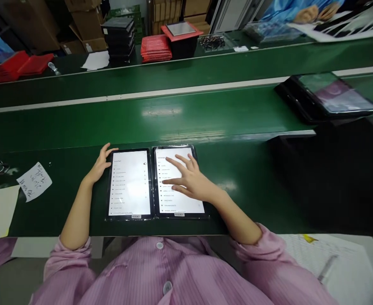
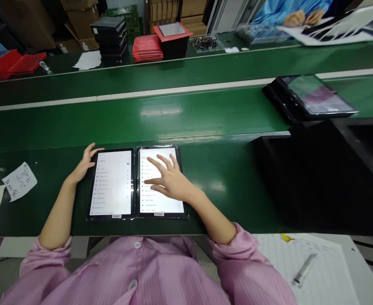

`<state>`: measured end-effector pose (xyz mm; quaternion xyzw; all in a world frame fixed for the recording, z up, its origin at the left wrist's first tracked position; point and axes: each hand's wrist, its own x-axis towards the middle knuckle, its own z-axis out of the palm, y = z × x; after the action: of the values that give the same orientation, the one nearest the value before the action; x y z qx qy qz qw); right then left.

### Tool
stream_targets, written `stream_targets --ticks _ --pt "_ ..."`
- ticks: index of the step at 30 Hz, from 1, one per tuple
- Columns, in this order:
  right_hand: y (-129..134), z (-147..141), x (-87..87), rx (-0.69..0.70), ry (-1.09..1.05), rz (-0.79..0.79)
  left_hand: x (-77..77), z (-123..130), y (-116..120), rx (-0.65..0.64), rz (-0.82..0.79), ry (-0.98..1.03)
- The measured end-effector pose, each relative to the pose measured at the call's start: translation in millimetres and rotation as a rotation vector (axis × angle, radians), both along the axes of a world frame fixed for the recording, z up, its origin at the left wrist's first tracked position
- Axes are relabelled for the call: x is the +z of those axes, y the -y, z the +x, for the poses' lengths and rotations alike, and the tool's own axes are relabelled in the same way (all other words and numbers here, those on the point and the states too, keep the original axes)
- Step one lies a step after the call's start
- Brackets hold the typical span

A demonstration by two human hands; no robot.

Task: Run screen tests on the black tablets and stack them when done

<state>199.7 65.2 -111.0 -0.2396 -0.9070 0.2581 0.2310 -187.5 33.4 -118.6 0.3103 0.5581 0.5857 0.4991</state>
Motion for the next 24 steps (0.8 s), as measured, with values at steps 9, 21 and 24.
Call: stream_targets --ticks 9,21,24 --pt "-10 49 18.1 -0.217 -0.248 0.196 -4.4 5 33 -0.148 0.004 -0.192" --pt "14 14 11.1 0.074 0.006 0.204 4.9 -34 44 -0.865 0.009 -0.652" --pt "13 14 9.1 0.071 -0.021 0.213 0.1 -31 43 -0.898 0.036 -0.679"
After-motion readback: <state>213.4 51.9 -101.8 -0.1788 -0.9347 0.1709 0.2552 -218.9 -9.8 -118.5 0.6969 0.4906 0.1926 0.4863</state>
